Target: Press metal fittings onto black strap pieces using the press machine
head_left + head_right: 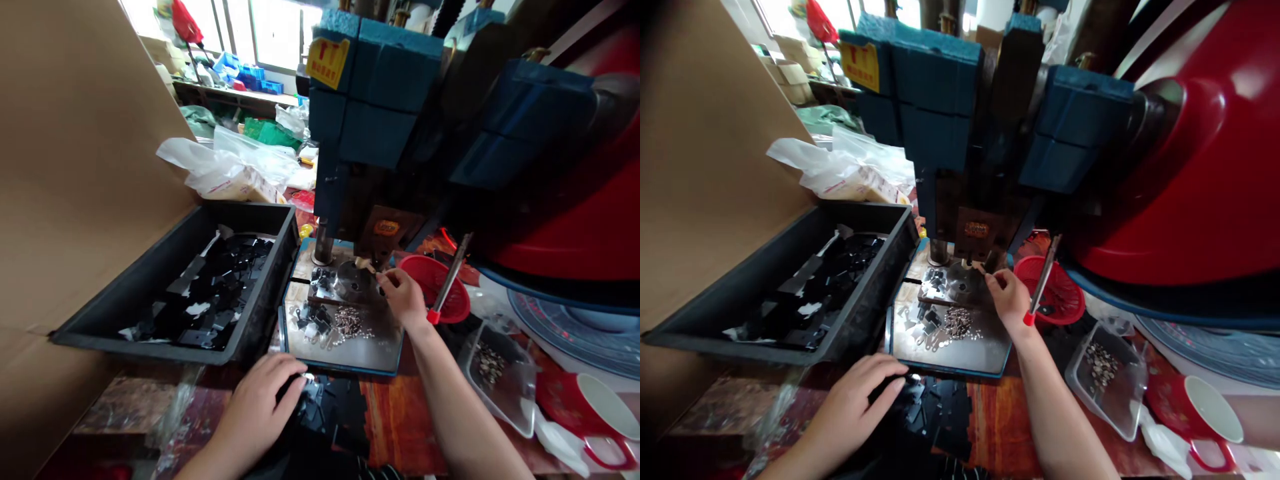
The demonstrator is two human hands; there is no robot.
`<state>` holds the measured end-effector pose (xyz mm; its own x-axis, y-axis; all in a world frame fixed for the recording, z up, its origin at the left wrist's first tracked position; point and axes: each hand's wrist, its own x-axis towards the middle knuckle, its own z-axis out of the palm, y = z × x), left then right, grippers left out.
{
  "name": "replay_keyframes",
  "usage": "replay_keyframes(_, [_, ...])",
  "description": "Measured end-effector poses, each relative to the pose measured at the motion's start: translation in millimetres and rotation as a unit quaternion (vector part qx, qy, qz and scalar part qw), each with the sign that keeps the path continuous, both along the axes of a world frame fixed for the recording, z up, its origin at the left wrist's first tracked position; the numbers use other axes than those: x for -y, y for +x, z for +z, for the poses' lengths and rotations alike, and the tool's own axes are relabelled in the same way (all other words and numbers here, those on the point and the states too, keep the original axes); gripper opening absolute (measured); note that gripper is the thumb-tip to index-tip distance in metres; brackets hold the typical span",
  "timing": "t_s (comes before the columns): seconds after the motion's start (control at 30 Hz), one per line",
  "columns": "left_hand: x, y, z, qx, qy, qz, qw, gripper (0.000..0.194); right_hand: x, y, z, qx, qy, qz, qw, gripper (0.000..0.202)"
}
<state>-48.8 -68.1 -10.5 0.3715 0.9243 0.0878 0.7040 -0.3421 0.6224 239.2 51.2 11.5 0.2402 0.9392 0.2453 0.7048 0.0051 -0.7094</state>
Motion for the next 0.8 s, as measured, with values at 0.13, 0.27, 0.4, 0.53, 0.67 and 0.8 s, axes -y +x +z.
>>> replay_keyframes(0.13, [10.3,-8.1,-12.4,-0.066,-0.069,-0.093,0.991,0.035,25.2,47.2,-7.1,0.0,0.029,-0.147,0.989,0.042])
replay_keyframes(0.27, [5.1,-11.9,-23.7,-0.108,-0.106,-0.085,0.985,0.045,53.9,65.7,-14.5,0.084,0.062,-0.175,0.979,0.041])
replay_keyframes(0.4, [-4.2,-8.3,-25.7,-0.128,-0.141,-0.093,0.977,0.026,77.5,31.9,-21.7,0.095,0.035,0.05,0.994,0.025])
replay_keyframes(0.53, [-5.3,-4.4,-23.1,-0.128,-0.131,-0.102,0.978,0.02,87.1,-4.8,-25.9,0.182,0.015,0.171,0.968,0.018])
replay_keyframes(0.67, [-3.8,-4.1,-18.9,-0.136,-0.11,-0.093,0.98,0.017,86.4,-12.0,-27.7,0.23,-0.001,0.154,0.961,0.018])
replay_keyframes(0.8, [-1.5,-7.0,-17.5,-0.153,-0.12,-0.053,0.979,0.022,80.7,-6.7,-23.6,0.232,0.003,0.138,0.963,0.018])
